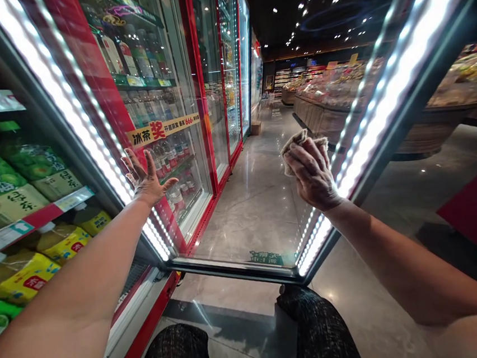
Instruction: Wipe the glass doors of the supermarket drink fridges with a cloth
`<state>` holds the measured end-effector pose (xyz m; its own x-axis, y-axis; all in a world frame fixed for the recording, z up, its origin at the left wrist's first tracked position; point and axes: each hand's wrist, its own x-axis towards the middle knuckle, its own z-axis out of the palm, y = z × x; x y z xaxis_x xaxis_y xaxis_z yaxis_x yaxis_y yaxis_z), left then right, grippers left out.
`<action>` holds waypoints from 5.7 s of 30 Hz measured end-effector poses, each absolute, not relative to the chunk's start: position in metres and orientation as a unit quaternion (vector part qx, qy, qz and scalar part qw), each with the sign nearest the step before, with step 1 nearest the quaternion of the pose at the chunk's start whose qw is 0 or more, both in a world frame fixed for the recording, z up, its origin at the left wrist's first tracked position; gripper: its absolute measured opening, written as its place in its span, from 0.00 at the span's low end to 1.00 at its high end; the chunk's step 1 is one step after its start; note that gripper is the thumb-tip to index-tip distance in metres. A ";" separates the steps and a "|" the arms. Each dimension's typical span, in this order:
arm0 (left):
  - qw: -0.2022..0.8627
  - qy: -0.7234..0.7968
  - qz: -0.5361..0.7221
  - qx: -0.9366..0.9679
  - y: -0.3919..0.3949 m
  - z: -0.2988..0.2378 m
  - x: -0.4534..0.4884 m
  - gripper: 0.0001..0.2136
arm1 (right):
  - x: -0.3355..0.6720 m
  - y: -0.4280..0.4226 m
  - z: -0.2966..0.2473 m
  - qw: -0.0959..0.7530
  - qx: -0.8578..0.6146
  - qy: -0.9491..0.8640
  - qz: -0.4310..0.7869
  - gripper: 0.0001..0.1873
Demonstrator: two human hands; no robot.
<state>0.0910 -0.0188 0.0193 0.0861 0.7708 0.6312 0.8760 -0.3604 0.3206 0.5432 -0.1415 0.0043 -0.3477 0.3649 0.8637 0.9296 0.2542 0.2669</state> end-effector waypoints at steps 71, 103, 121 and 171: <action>0.130 -0.538 -0.362 -0.750 -0.007 -0.002 0.081 0.48 | 0.420 -0.086 0.037 0.331 -0.347 -0.750 -0.456 0.30; 0.146 -0.527 -0.328 -0.770 -0.004 -0.011 0.054 0.44 | 0.333 -0.057 0.042 0.291 -0.303 -0.828 -0.370 0.25; 0.227 -0.488 -0.271 -0.798 0.002 0.011 0.017 0.53 | 0.300 -0.031 0.041 0.282 -0.252 -0.877 -0.297 0.31; 0.226 -0.548 -0.254 -0.764 0.018 0.069 -0.063 0.41 | 0.158 0.038 0.093 0.317 -0.246 -0.880 -0.253 0.29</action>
